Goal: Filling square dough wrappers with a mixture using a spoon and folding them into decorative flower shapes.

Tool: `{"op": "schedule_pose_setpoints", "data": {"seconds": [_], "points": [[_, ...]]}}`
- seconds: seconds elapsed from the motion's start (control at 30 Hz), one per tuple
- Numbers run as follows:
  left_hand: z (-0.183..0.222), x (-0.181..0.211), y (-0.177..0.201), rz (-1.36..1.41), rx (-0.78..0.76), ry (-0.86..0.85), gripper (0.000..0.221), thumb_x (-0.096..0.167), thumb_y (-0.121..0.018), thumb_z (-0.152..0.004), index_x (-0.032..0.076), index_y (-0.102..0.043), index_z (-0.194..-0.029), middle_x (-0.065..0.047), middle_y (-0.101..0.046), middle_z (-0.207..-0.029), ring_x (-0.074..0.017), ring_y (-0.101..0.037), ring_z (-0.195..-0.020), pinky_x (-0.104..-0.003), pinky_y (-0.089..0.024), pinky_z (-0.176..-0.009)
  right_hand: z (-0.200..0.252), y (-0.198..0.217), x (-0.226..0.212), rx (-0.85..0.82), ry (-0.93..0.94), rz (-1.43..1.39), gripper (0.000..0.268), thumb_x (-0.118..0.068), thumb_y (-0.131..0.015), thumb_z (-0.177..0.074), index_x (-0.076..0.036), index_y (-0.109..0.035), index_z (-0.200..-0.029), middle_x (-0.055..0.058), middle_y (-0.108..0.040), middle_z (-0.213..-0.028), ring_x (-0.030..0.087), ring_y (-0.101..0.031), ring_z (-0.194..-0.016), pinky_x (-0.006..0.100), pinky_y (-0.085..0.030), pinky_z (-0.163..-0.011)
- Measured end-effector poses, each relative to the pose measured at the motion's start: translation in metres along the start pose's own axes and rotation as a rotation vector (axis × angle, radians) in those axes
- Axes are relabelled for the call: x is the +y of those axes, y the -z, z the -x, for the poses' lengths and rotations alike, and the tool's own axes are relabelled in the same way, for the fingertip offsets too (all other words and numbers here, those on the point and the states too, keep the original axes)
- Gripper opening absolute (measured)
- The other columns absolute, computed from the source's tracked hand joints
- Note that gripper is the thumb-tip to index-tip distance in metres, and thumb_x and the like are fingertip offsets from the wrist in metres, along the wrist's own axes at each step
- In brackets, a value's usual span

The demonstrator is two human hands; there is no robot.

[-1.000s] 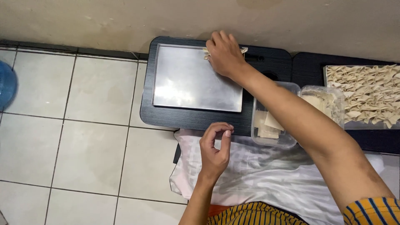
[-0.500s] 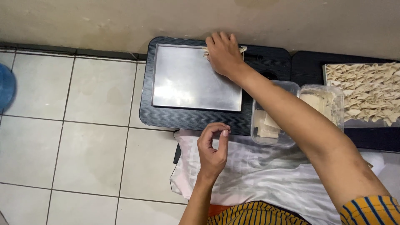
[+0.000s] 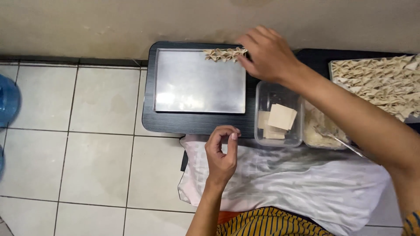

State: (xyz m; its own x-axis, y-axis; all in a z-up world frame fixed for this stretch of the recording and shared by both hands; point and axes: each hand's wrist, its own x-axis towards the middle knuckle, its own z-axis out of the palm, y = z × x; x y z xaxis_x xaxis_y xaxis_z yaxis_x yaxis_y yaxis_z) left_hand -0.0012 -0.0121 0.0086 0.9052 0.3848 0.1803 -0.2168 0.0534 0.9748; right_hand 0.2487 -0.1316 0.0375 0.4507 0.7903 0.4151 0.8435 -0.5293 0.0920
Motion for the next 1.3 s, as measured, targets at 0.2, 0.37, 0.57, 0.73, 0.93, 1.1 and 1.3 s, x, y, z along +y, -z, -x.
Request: {"op": "schedule_pose_setpoints", "data": {"seconds": [0.2, 0.37, 0.57, 0.73, 0.93, 1.1, 1.3], "points": [[0.004, -0.007, -0.022, -0.039, -0.041, -0.074, 0.021, 0.013, -0.059, -0.101, 0.006, -0.061, -0.081, -0.01, -0.069, -0.081, -0.0243, -0.07, -0.075, -0.035, -0.057, -0.065, 0.106, 0.047, 0.019, -0.084, -0.084, -0.037, 0.024, -0.027, -0.073, -0.097, -0.008, -0.073, -0.111, 0.01, -0.07, -0.105, 0.031, -0.069, -0.103, 0.043, -0.055, -0.083], [0.001, 0.004, -0.047, -0.119, -0.147, -0.112, 0.009, 0.008, -0.06, -0.098, 0.005, -0.063, -0.09, -0.012, -0.068, -0.086, -0.0296, -0.07, -0.082, -0.04, -0.057, -0.076, 0.196, 0.071, 0.011, -0.113, -0.165, -0.151, 0.025, -0.024, -0.076, -0.089, -0.011, -0.073, -0.11, 0.01, -0.071, -0.106, 0.033, -0.069, -0.106, 0.046, -0.055, -0.089], [-0.008, 0.017, -0.076, -0.496, -0.338, -0.284, 0.017, 0.005, -0.069, -0.092, 0.002, -0.066, -0.108, -0.016, -0.068, -0.1, -0.0386, -0.067, -0.101, -0.049, -0.054, -0.087, 0.237, 0.081, -0.022, -0.133, -0.195, -0.255, 0.028, -0.026, -0.072, -0.089, -0.012, -0.072, -0.114, 0.008, -0.07, -0.111, 0.033, -0.068, -0.111, 0.046, -0.054, -0.09], [-0.017, -0.003, -0.086, -0.858, -0.503, -0.292, 0.049, 0.012, -0.08, -0.083, 0.001, -0.063, -0.128, -0.02, -0.064, -0.123, -0.0417, -0.059, -0.121, -0.061, -0.043, -0.107, 0.23, 0.089, -0.047, -0.147, -0.196, -0.296, 0.032, -0.028, -0.073, -0.089, -0.011, -0.071, -0.116, 0.009, -0.069, -0.117, 0.032, -0.065, -0.118, 0.045, -0.053, -0.095], [-0.026, -0.012, -0.092, -1.053, -0.631, -0.195, 0.048, 0.023, -0.079, -0.085, 0.007, -0.066, -0.128, -0.014, -0.065, -0.124, -0.0352, -0.06, -0.124, -0.06, -0.04, -0.11, 0.211, 0.085, -0.06, -0.186, -0.199, -0.356, 0.035, -0.024, -0.069, -0.095, 0.0, -0.069, -0.121, 0.02, -0.067, -0.125, 0.037, -0.061, -0.126, 0.049, -0.048, -0.105], [-0.03, -0.008, -0.092, -1.033, -0.628, -0.183, 0.035, 0.026, -0.075, -0.091, 0.009, -0.07, -0.122, -0.013, -0.067, -0.119, -0.0336, -0.064, -0.118, -0.061, -0.043, -0.107, 0.214, 0.071, -0.062, -0.232, -0.199, -0.376, 0.038, -0.028, -0.067, -0.097, 0.0, -0.068, -0.123, 0.019, -0.066, -0.129, 0.036, -0.059, -0.129, 0.049, -0.046, -0.109], [-0.03, -0.012, -0.089, -1.022, -0.603, -0.221, 0.022, 0.023, -0.072, -0.093, 0.013, -0.075, -0.112, -0.012, -0.07, -0.115, -0.033, -0.067, -0.115, -0.063, -0.043, -0.108, 0.217, 0.074, -0.061, -0.238, -0.245, -0.407, 0.041, -0.027, -0.067, -0.097, 0.002, -0.066, -0.126, 0.022, -0.064, -0.13, 0.038, -0.058, -0.13, 0.052, -0.047, -0.109]]}}
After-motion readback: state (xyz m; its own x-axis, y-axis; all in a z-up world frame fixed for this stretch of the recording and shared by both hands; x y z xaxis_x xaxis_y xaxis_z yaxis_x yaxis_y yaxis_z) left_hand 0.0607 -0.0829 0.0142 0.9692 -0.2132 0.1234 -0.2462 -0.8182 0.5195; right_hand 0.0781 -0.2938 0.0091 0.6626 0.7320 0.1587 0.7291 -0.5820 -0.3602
